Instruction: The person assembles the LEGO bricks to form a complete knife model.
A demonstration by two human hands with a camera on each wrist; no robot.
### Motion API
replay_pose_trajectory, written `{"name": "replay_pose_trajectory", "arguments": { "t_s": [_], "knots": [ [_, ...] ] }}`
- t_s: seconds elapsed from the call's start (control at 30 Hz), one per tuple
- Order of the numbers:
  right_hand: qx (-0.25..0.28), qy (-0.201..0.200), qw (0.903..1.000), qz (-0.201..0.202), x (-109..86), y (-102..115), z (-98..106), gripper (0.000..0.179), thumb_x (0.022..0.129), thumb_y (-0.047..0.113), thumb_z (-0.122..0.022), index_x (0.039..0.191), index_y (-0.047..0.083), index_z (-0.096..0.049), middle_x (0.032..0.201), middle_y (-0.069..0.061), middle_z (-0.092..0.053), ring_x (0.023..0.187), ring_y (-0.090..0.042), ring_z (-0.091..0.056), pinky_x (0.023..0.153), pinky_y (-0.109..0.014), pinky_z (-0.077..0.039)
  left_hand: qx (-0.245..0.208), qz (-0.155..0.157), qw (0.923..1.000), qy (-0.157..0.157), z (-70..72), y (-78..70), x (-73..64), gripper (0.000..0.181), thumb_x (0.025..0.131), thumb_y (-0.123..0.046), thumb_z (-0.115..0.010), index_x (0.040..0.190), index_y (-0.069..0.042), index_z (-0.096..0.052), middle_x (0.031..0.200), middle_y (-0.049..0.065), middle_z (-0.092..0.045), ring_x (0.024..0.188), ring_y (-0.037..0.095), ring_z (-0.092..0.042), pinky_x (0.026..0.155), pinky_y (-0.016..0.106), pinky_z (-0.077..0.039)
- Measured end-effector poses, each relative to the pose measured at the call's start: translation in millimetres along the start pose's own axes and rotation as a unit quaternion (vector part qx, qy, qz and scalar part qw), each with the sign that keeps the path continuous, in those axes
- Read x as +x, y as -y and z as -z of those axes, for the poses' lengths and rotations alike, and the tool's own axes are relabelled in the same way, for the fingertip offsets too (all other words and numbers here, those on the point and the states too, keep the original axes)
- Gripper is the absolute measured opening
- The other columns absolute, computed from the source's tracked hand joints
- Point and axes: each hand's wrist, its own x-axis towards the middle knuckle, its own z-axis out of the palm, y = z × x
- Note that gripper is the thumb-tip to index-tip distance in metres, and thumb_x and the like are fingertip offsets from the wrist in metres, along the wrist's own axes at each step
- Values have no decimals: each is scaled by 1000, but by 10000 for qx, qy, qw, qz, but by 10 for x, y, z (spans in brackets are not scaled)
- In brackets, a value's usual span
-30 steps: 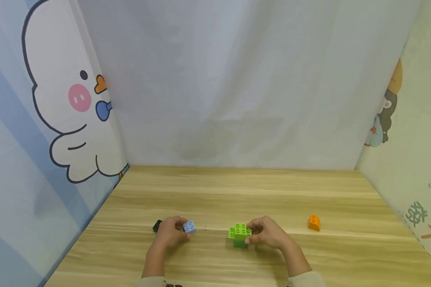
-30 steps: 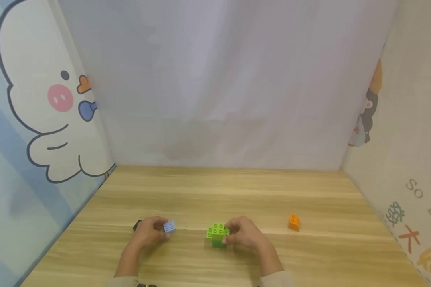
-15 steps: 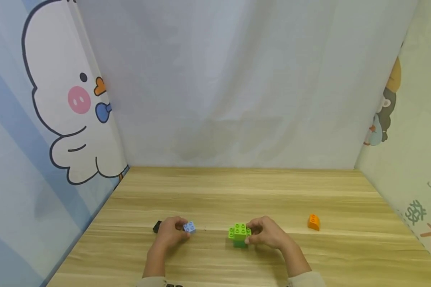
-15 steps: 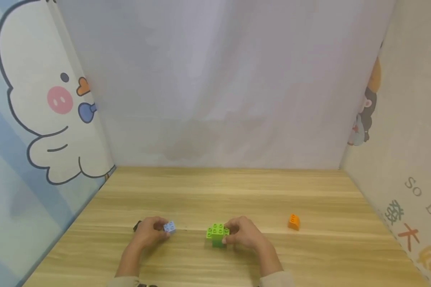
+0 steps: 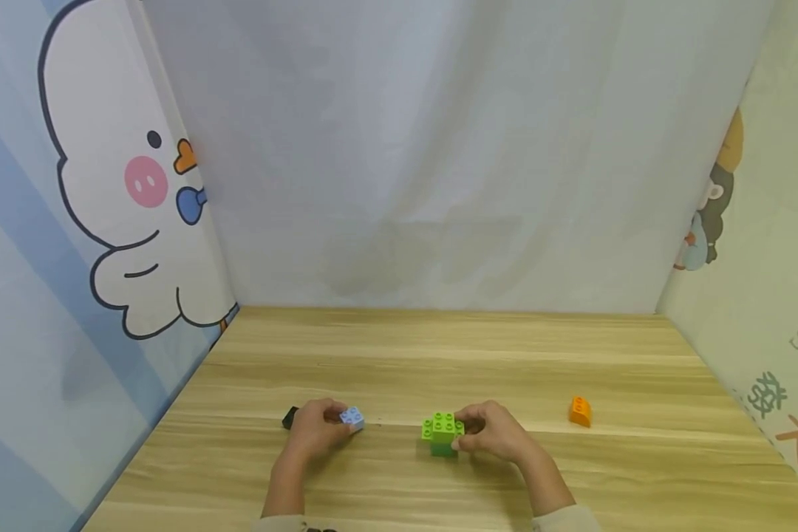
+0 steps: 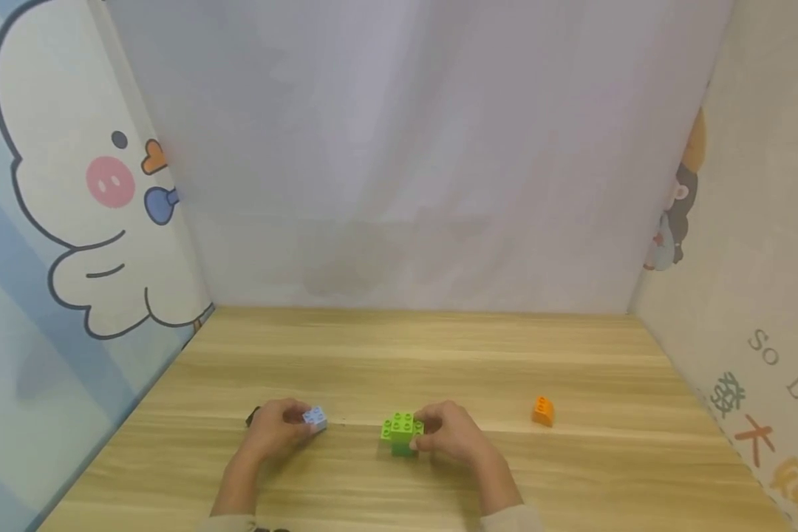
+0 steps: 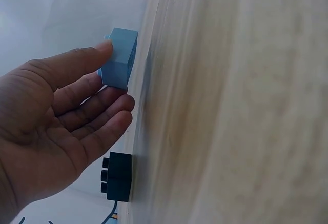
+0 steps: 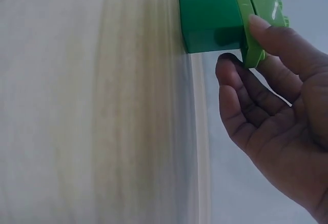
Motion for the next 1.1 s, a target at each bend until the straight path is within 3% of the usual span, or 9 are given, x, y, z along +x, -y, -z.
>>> {"name": "replay_pose_trajectory", "arguments": {
  "t_s": [0.27,0.6,1.1],
  "knots": [
    [-35,83,9999,-59,9,-17,-10,44,73,8,-77,111,-8,-60,91,-4,-64,81,-19,-58,74,-34,-50,12,-113,9999,99,9,-18,-13,32,74,-9,-77,101,4,-65,88,5,-63,80,20,-58,71,37,-50],
    [-59,133,9996,231,20,-17,-10,48,75,15,-77,117,-2,-59,98,-6,-63,85,-21,-58,74,-31,-51,-210,-175,9994,226,10,-96,-55,32,75,-9,-77,102,4,-65,91,6,-63,81,20,-59,71,36,-51],
    [-12,93,9997,206,55,-30,-13,40,76,16,-77,110,0,-63,95,-3,-65,83,-20,-59,74,-34,-50,-229,-570,9973,410,-56,-237,-85,32,76,-13,-77,102,1,-66,93,6,-65,83,21,-61,70,35,-52]
  ]
}}
